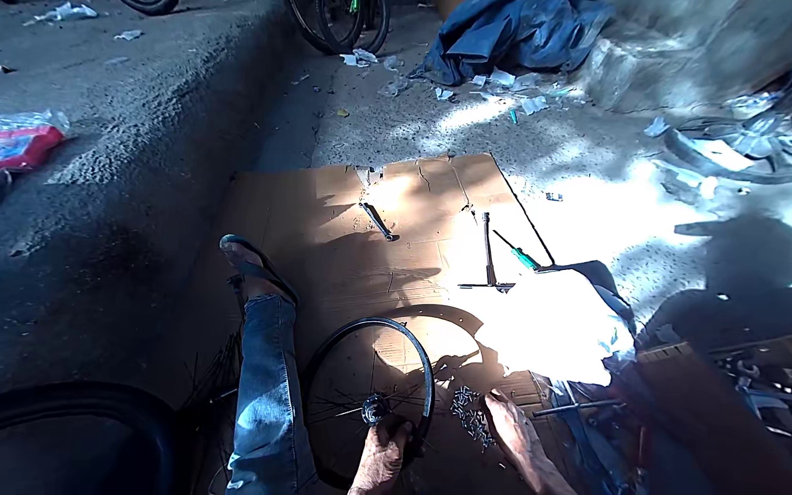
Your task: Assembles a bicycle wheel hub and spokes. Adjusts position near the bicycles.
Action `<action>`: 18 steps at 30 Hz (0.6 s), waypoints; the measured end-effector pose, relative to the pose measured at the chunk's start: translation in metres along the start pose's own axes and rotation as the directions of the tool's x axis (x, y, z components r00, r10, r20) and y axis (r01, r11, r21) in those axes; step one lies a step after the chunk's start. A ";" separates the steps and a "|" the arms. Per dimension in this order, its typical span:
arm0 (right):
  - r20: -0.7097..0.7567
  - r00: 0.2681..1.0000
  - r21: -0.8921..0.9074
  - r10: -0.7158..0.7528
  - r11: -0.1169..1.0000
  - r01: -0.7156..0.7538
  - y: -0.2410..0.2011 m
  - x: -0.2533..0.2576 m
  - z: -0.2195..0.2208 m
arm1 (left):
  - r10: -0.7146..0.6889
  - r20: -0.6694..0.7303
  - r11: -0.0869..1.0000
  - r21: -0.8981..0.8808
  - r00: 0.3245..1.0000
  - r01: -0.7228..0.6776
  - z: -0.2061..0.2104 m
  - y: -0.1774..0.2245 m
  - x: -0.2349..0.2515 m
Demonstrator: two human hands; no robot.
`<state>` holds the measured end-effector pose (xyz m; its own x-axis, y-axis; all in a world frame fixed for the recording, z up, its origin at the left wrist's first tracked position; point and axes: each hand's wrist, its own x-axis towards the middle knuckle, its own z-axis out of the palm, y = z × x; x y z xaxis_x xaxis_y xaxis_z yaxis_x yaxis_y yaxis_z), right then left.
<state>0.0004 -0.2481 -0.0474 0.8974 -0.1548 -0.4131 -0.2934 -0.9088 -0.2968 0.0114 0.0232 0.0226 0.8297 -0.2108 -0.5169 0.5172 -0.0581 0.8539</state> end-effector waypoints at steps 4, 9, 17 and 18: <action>0.069 0.998 -0.100 -0.004 0.995 0.011 -0.008 0.005 -0.003 | -0.001 -0.038 0.999 -0.051 0.999 -0.001 0.003 0.005 -0.001; -0.038 0.985 0.306 -0.168 0.937 0.171 -0.030 -0.026 -0.023 | 0.004 -0.016 0.999 -0.043 1.000 -0.004 -0.001 0.002 0.002; -0.208 0.945 0.793 -0.254 0.521 0.315 -0.059 -0.079 0.010 | 0.014 -0.025 0.999 -0.031 1.000 -0.015 0.002 0.001 0.003; -0.197 0.950 0.811 -0.242 0.505 0.297 -0.061 -0.080 0.012 | 0.014 -0.023 1.000 -0.028 1.000 -0.014 0.001 0.001 0.003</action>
<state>-0.0572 -0.1760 -0.0068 0.9885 -0.0035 -0.1510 -0.1489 -0.1904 -0.9704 0.0141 0.0210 0.0214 0.8413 -0.1895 -0.5063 0.5108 -0.0277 0.8592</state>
